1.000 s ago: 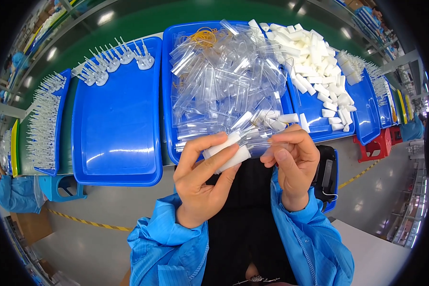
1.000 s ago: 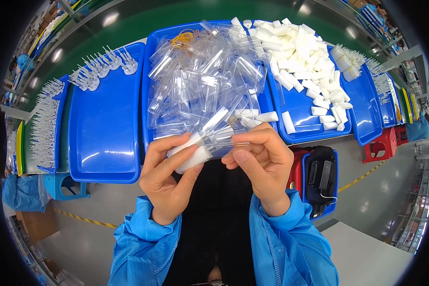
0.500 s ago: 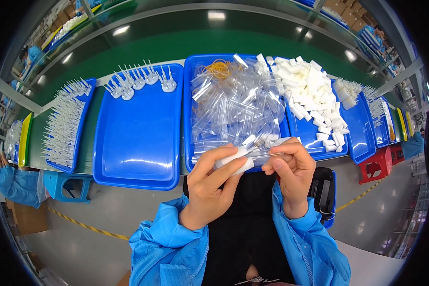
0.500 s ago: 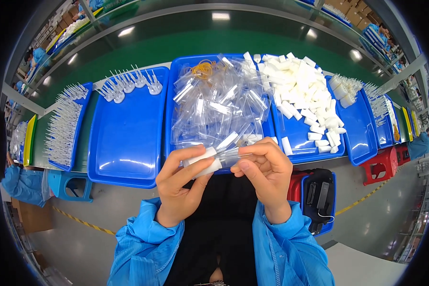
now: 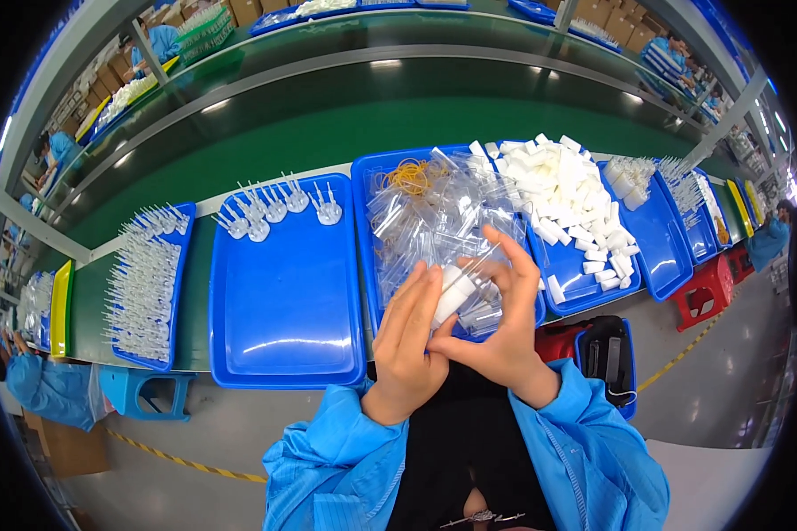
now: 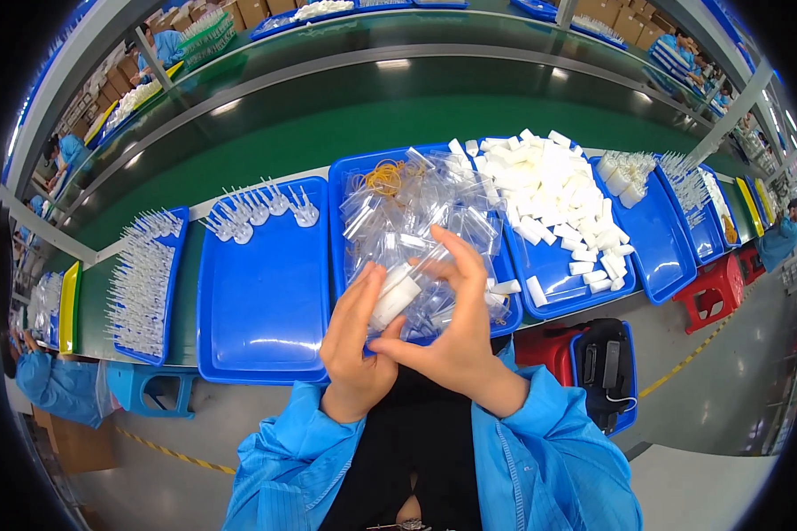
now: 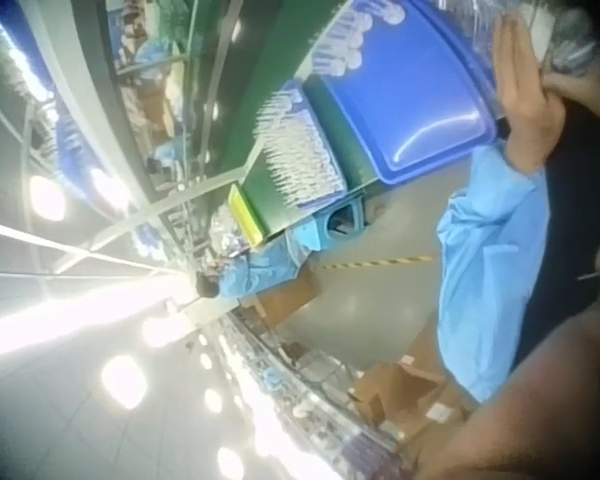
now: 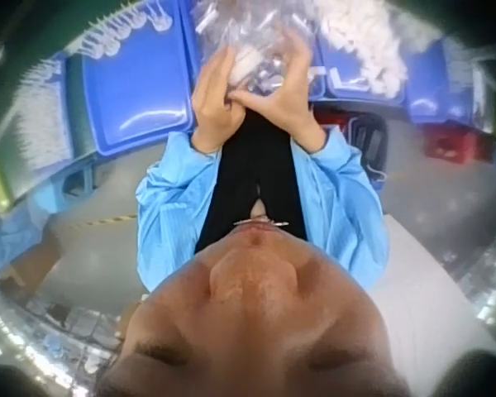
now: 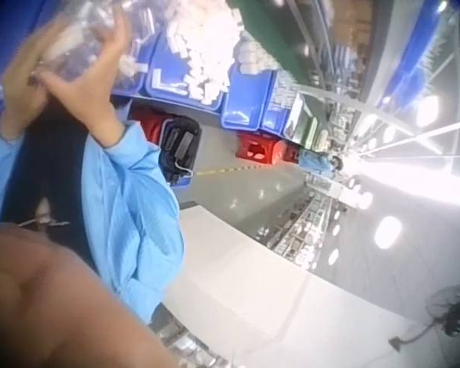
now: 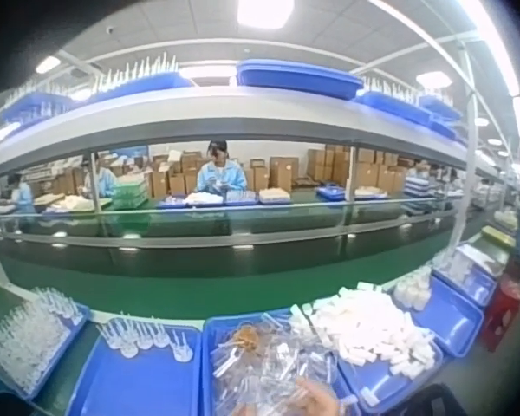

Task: The person fits white foam sleeves over plastic dropper stems, slides clear plastic covers onto the assemblies, bundles them together with a rubber band, and places the bundle onto a tray.

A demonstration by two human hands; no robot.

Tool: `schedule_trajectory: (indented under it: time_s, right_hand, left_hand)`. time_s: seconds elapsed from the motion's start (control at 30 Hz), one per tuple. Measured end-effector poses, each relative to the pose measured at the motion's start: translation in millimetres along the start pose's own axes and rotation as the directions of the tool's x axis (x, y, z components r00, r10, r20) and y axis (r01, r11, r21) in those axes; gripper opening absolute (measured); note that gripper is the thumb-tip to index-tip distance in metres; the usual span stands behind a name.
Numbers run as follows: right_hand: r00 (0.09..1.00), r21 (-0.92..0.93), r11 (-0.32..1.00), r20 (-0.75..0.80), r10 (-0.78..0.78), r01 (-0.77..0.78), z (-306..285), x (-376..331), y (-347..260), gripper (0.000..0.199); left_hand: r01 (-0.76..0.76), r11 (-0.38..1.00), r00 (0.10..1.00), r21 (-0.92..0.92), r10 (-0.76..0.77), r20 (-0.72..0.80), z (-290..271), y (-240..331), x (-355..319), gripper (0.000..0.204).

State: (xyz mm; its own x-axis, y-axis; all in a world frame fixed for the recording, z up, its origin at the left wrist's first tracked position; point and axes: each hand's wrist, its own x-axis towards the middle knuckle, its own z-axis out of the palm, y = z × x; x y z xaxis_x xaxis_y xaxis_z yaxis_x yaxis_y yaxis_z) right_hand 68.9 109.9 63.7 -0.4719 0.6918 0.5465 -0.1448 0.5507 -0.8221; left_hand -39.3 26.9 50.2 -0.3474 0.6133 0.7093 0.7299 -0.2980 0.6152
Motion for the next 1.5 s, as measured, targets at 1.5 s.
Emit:
schedule_trajectory:
  time_s: [1.5]
  right_hand:
    - [0.888,-0.069,0.961,0.405,-0.219,0.269,-3,33,-7,0.069]
  left_hand:
    - [0.417,0.397,0.908,-0.818,-0.228,0.352,-33,-34,-8,0.074]
